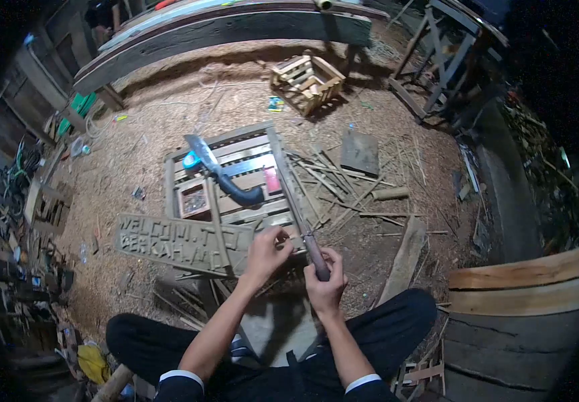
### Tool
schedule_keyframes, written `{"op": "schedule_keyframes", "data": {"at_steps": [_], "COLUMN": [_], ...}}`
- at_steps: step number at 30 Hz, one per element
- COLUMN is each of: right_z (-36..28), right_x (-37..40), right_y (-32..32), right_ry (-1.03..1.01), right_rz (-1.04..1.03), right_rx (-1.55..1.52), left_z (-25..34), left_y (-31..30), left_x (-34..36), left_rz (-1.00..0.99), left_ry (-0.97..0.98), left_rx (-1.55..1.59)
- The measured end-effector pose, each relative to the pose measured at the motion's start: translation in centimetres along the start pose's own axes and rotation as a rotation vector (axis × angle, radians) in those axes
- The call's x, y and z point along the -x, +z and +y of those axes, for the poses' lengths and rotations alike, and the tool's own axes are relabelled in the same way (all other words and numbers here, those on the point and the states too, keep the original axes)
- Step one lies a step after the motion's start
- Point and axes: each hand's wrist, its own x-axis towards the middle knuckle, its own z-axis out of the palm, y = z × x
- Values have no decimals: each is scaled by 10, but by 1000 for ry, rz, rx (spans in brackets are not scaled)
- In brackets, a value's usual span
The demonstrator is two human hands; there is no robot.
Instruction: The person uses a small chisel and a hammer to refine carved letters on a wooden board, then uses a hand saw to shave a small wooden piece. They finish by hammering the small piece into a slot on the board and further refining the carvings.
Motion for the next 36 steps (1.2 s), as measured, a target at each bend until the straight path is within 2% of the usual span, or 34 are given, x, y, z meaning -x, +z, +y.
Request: {"op": "schedule_keyframes", "data": {"at_steps": [5, 9, 11, 16, 20, 23, 25, 29, 31, 32, 34, 36], "right_z": [26, 30, 27, 35, 40, 37, 38, 43, 41, 40, 37, 30], "right_x": [15, 20, 25, 41, 45, 43, 48, 50, 47, 44, 38, 34], "right_y": [-15, -20, -22, -20, -21, -20, -23, -21, -23, -24, -26, -25], "right_ry": [104, 67, 180, 144, 174, 143, 177, 190, 53, 54, 13, 98], "right_rz": [84, 120, 86, 55, 15, 57, -3, -7, -13, -15, -125, -176], "right_rx": [-103, -83, -181, -189, -234, -211, -217, -214, 6, 8, 112, 58], "left_z": [-8, -8, -10, -16, -18, -12, -11, -14, -15, -15, -17, -20], "left_y": [33, 43, 42, 51, 62, 56, 51, 50, 49, 49, 50, 51], "left_x": [-22, -29, -30, -27, -30, -33, -33, -28, -26, -25, -24, -25], "left_rz": [-64, -83, -81, -15, -40, -12, -72, -88, -62, -62, -69, -70], "left_ry": [54, 32, 22, 69, 86, 115, 116, 123, 151, 149, 164, 191], "left_rx": [-41, -123, -136, -67, -30, -106, -123, -55, -85, -83, -75, -67]}}
